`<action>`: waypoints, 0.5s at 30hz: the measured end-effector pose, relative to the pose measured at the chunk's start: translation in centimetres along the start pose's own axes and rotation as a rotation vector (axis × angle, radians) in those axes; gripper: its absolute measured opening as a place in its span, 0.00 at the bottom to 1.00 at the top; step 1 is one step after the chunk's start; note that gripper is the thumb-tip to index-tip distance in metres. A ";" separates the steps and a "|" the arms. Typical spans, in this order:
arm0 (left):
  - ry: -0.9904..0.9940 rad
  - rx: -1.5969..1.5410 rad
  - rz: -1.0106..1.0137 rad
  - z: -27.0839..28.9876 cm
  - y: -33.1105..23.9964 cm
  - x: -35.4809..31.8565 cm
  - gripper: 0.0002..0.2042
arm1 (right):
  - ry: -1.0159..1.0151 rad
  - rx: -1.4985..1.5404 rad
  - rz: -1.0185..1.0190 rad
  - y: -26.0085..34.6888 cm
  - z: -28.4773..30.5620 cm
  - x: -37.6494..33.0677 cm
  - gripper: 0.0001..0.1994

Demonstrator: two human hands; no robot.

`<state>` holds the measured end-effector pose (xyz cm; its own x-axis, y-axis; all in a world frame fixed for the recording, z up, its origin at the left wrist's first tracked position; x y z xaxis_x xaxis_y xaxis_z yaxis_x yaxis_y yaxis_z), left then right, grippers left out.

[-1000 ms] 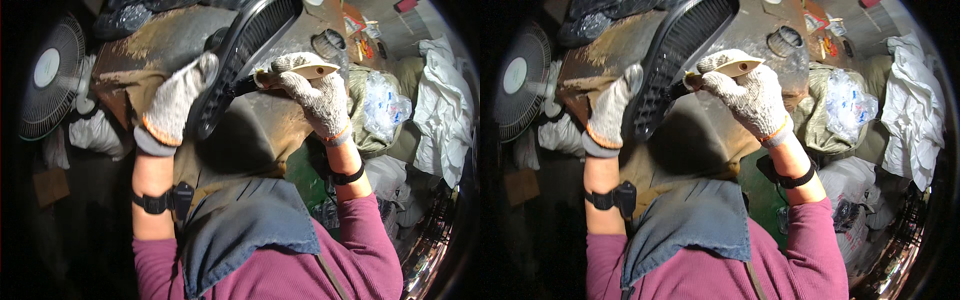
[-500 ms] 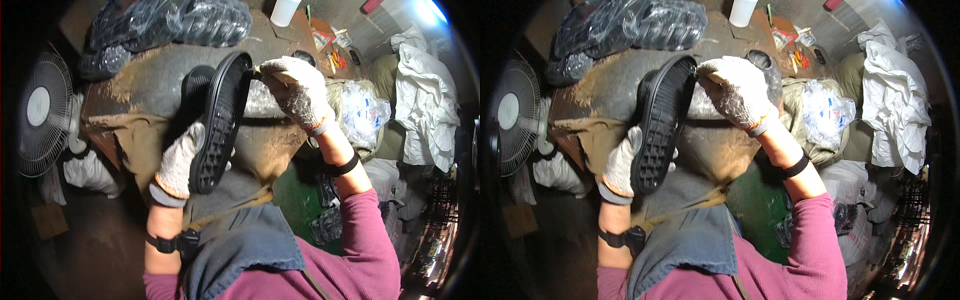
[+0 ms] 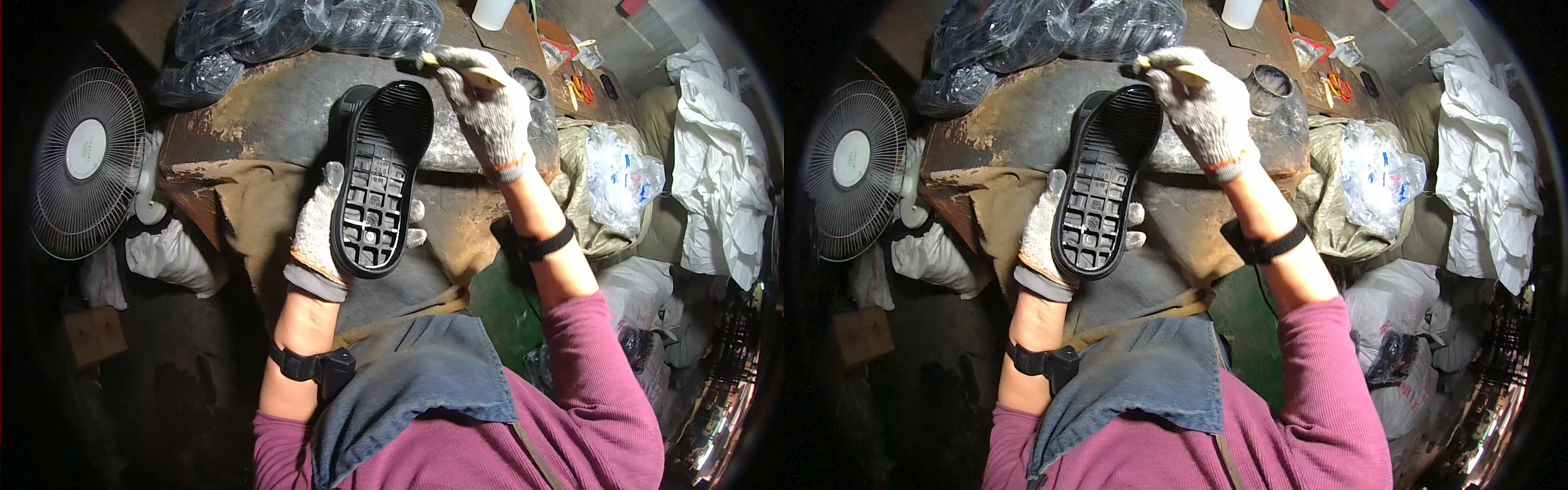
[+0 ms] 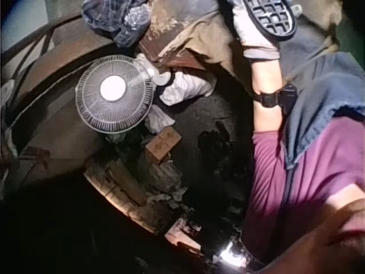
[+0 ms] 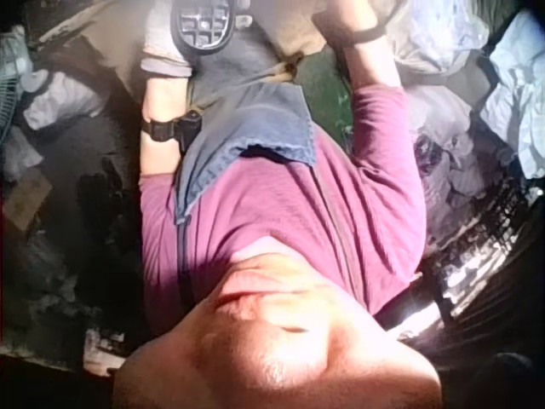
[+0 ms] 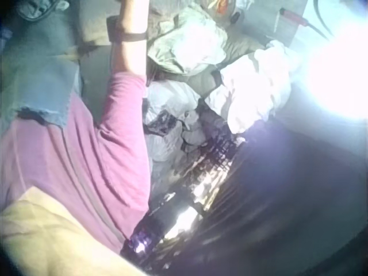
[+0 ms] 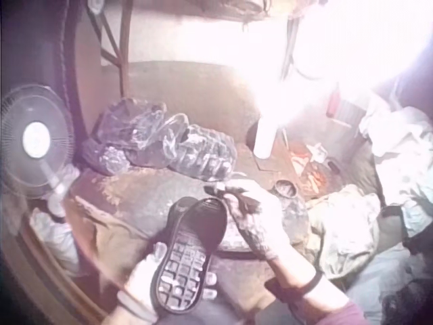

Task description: Applying a liquid glue or primer to shoe soles using a brush in a manufacturing setting.

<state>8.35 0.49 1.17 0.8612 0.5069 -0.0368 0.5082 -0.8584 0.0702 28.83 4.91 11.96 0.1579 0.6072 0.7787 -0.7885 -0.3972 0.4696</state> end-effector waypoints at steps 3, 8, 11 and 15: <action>0.044 -0.057 0.056 -0.4 0.5 -0.2 0.38 | -0.007 -0.197 -0.136 -1.9 -0.2 -2.7 0.05; 0.081 -0.054 -0.028 0.3 1.0 -0.3 0.36 | 0.183 0.075 -0.310 -1.5 -2.7 -5.1 0.07; 0.019 -0.035 -0.091 0.8 1.0 -0.5 0.36 | 0.292 0.253 -0.147 0.4 -4.0 -5.4 0.09; -0.084 0.033 -0.191 2.9 0.0 -1.3 0.34 | 0.338 0.159 0.087 5.1 -3.2 -6.0 0.09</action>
<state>7.21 -0.38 -1.65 0.7460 0.6532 -0.1295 0.6607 -0.7504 0.0212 21.98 1.44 8.34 -0.1312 0.7485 0.6501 -0.6841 -0.5430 0.4870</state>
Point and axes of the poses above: each hand's wrist, its own x-axis towards the middle knuckle, its own z-axis out of the back of the hand, y = z × x, the point moved 6 cm from there along x, towards the middle knuckle, and after that the axes turned 11 degrees about -x, right-handed, at the moved point
